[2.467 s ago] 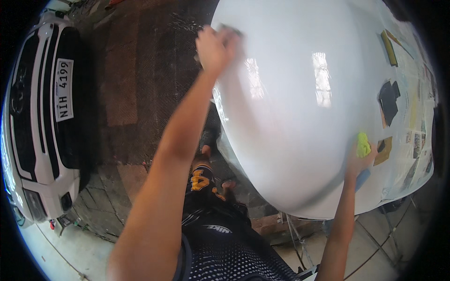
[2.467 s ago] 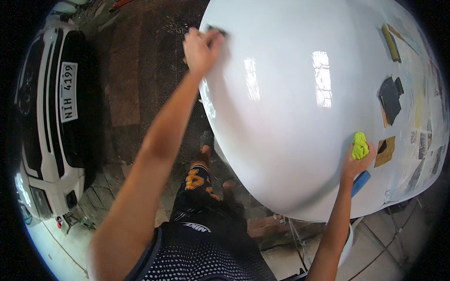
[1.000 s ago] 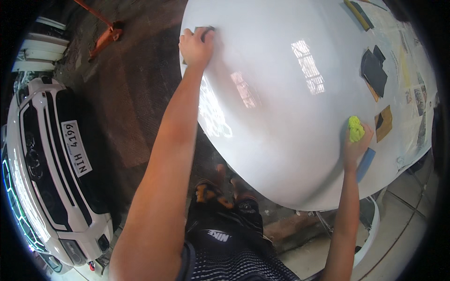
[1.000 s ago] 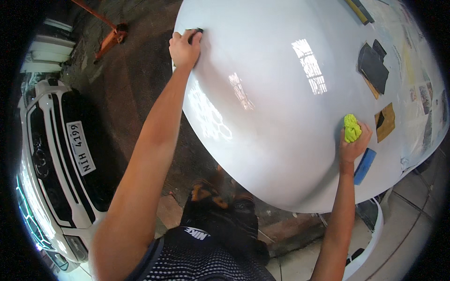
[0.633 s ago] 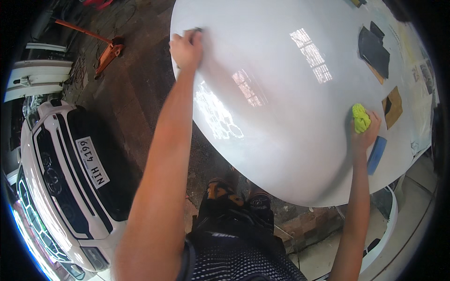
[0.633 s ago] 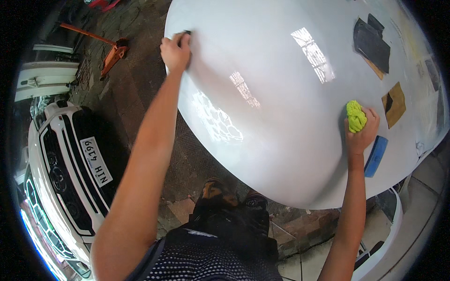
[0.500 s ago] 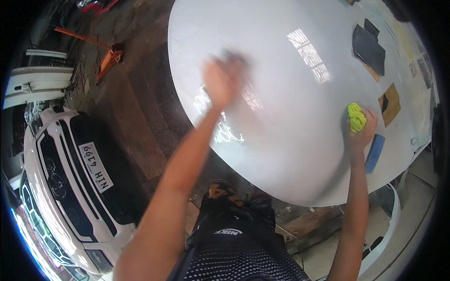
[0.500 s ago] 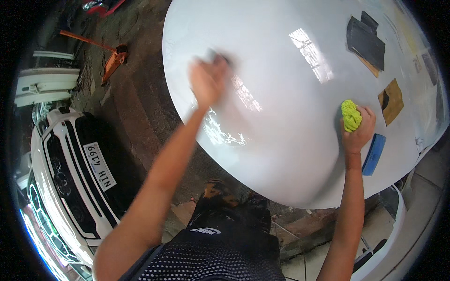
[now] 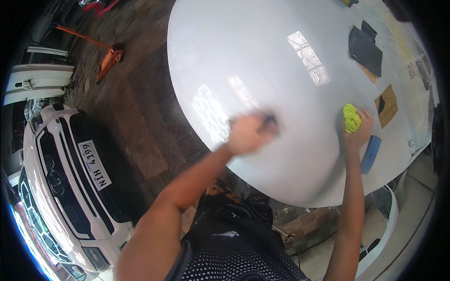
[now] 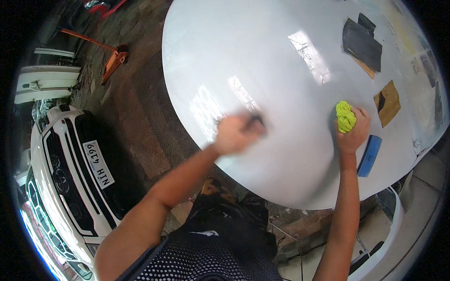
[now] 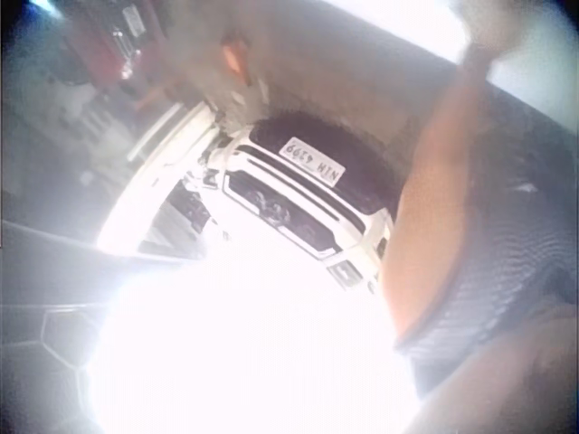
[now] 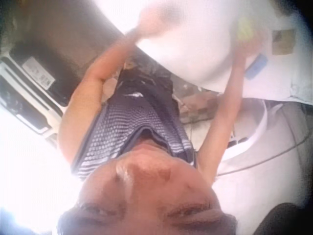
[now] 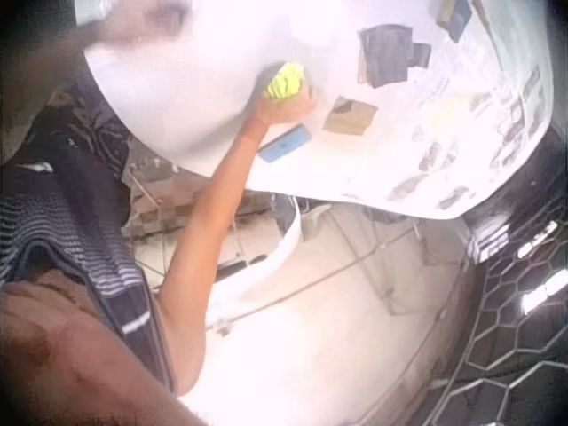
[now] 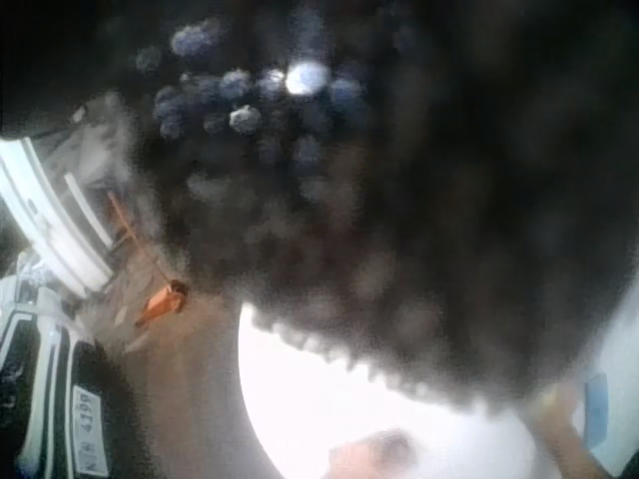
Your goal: The person walks through a cluttered garage carrying sandpaper and a cloth, then repeatedly sands and wipes a white car hood. They switch between different sandpaper sheets and a yellow cloth, occasionally dipping the cloth into a bucket of water.
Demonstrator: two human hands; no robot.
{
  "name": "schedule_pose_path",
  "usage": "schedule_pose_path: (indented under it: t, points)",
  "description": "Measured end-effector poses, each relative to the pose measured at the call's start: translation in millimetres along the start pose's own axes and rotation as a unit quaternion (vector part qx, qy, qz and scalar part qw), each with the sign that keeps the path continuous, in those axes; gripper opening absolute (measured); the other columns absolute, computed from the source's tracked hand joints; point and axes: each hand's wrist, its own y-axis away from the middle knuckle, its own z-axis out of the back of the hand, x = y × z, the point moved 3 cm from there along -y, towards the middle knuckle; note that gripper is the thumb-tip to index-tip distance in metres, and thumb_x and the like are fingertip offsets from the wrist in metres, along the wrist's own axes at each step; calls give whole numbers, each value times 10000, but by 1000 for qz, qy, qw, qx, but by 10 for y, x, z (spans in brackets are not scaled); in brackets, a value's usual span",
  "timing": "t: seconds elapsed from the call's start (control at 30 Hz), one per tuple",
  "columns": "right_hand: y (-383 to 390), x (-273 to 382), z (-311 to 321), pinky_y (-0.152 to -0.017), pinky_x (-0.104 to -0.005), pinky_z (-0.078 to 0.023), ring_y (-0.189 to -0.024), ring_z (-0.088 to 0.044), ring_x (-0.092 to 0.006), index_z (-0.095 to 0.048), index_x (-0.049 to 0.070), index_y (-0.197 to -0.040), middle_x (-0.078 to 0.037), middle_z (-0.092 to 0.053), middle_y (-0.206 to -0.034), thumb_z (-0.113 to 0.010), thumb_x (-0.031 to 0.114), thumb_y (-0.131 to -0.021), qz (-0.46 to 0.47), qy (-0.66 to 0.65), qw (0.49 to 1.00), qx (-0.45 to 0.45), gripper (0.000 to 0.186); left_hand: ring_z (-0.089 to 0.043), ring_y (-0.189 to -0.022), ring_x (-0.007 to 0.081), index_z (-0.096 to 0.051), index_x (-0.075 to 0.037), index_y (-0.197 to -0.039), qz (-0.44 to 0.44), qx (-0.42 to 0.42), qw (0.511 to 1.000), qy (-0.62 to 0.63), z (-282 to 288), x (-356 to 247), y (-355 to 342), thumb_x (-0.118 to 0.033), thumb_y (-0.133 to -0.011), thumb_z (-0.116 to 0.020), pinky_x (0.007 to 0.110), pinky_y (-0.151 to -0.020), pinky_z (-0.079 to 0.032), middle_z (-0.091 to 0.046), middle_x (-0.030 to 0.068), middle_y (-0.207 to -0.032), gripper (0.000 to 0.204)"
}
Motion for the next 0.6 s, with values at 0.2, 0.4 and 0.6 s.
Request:
schedule_pose_path:
  t: [0.2, 0.4, 0.6]
  points:
    - [-193, 155, -137, -939, -477, -481, -1105, -590, -397, -616, 73, -1186, -167, -612, -1161, -878, 138, -639, 18, -21, 1000, -11, 610, -483, -1369, 380, -535, -83, -1454, 128, -404, 893, -150, 1398, 1391, -813, -517, -992, -542, 543, -1158, -350, -557, 200, -1427, 634]
    - [13, 6, -1, -968, -473, -467, -1128, -581, -387, -618, 79, -1187, -161, -613, -1155, -886, 123, -628, 1, -4, 1000, -6, 621, -579, -1262, 388, -592, -111, -1401, 95, -109, 988, 48, 7, 531, 336, -516, -947, -611, 532, -1088, -427, -634, 193, -1307, 609]
    - [-185, 112, -150, -967, -471, -463, -1130, -583, -378, -621, 96, -1198, -146, -612, -1177, -892, 179, -662, 31, -17, 999, -14, 606, -658, -916, 359, -755, -156, -1087, 239, -398, 883, -75, 1512, 1694, -103, -423, -908, -721, 457, -802, -527, -616, 180, -1012, 323]
